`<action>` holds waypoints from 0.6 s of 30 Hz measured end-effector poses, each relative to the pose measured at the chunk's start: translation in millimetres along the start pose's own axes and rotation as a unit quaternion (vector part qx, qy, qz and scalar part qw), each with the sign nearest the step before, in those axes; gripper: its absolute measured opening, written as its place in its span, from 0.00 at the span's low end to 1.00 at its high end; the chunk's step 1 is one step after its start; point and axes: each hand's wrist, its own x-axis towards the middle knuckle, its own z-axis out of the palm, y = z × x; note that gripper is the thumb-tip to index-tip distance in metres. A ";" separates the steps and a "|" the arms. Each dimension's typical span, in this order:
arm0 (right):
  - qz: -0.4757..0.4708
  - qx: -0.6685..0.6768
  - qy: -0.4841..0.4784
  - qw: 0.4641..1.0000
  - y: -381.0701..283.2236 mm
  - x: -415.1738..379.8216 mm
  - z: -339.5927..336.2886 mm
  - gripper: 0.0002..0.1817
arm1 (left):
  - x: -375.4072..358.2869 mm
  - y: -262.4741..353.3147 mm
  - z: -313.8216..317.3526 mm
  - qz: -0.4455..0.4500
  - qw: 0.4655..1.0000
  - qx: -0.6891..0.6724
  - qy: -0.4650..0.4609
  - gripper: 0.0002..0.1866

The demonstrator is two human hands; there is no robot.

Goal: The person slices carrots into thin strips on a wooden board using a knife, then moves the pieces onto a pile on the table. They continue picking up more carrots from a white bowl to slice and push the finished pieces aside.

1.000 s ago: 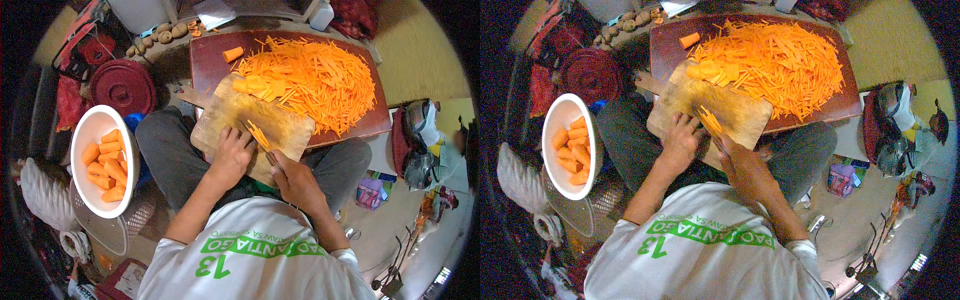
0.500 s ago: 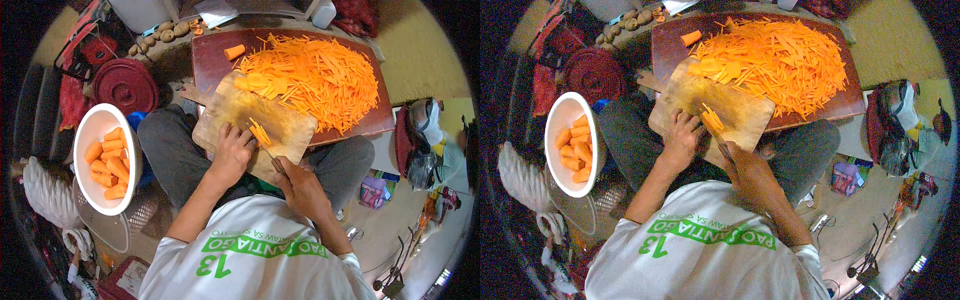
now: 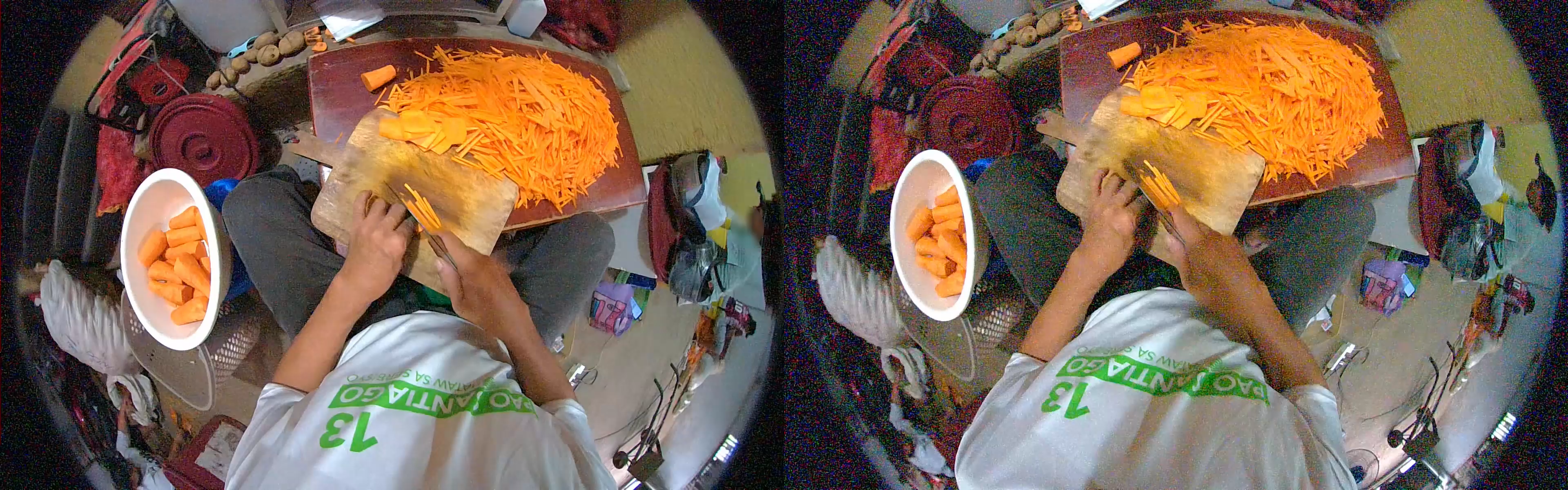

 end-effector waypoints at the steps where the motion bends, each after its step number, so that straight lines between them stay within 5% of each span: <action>1: -0.007 -0.017 0.010 1.000 -2.1 2.8 1.0 0.17 | 0.1 0.9 -2.0 -0.002 1.000 0.005 0.000 0.12; 18: 0.035 0.054 -0.037 0.997 -6.9 -6.5 -8.9 0.18 | -5.2 -1.9 0.4 -0.013 1.000 -0.006 0.003 0.18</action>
